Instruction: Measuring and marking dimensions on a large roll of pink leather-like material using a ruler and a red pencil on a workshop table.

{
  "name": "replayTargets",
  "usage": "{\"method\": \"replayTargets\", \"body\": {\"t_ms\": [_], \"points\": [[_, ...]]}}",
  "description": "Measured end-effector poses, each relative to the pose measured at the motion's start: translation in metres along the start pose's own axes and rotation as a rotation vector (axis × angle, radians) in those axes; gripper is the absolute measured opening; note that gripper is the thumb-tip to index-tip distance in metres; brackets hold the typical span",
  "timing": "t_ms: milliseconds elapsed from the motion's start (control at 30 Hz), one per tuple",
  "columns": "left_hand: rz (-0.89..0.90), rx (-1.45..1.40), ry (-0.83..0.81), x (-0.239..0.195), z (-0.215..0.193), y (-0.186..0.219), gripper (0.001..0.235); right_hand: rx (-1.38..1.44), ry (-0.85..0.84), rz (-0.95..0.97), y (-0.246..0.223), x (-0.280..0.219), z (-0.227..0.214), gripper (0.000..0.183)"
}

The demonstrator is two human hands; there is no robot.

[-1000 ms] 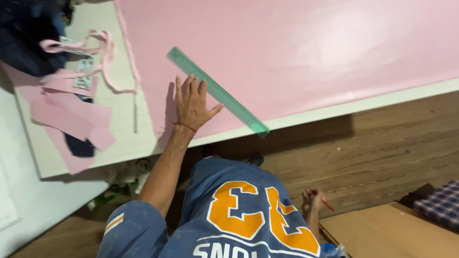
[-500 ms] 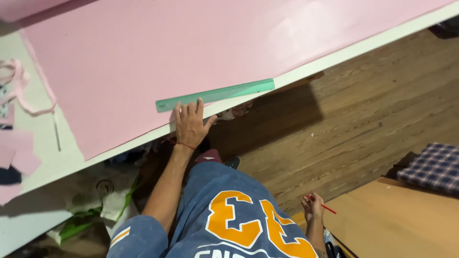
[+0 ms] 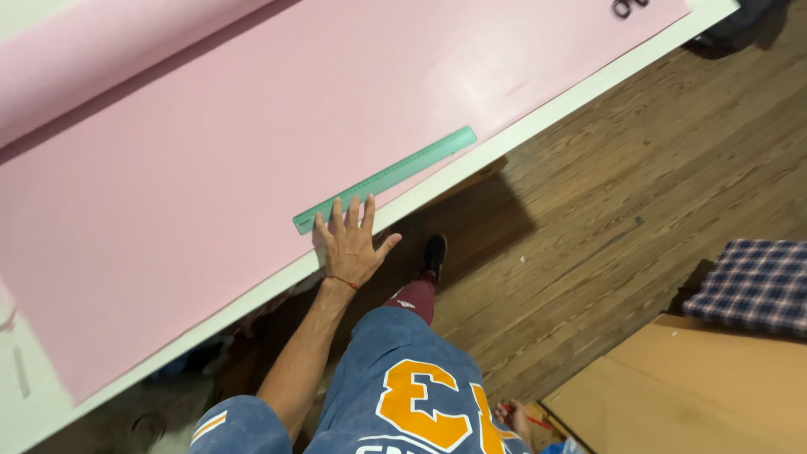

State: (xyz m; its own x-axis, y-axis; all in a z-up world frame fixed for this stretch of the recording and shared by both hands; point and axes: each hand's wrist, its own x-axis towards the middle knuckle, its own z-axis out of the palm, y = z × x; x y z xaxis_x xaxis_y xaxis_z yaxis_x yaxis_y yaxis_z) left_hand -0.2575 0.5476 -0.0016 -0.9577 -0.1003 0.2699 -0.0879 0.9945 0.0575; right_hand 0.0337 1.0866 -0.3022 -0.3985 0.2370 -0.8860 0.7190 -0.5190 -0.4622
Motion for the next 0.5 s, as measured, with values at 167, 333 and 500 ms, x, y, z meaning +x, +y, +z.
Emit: {"method": "replayTargets", "body": {"t_ms": [167,333,500], "points": [[0.078,0.094,-0.041,0.093,-0.001,0.061,0.100,0.062,0.244,-0.067,-0.073,0.030,0.032,0.027],[0.109,-0.049,-0.157,0.195,0.030,0.120,0.098,0.039,0.096,-0.148,-0.202,0.086,0.051,0.024],[0.087,-0.115,-0.220,0.276,0.037,0.158,0.098,0.118,0.077,-0.377,-0.319,0.098,0.094,0.023]]}}
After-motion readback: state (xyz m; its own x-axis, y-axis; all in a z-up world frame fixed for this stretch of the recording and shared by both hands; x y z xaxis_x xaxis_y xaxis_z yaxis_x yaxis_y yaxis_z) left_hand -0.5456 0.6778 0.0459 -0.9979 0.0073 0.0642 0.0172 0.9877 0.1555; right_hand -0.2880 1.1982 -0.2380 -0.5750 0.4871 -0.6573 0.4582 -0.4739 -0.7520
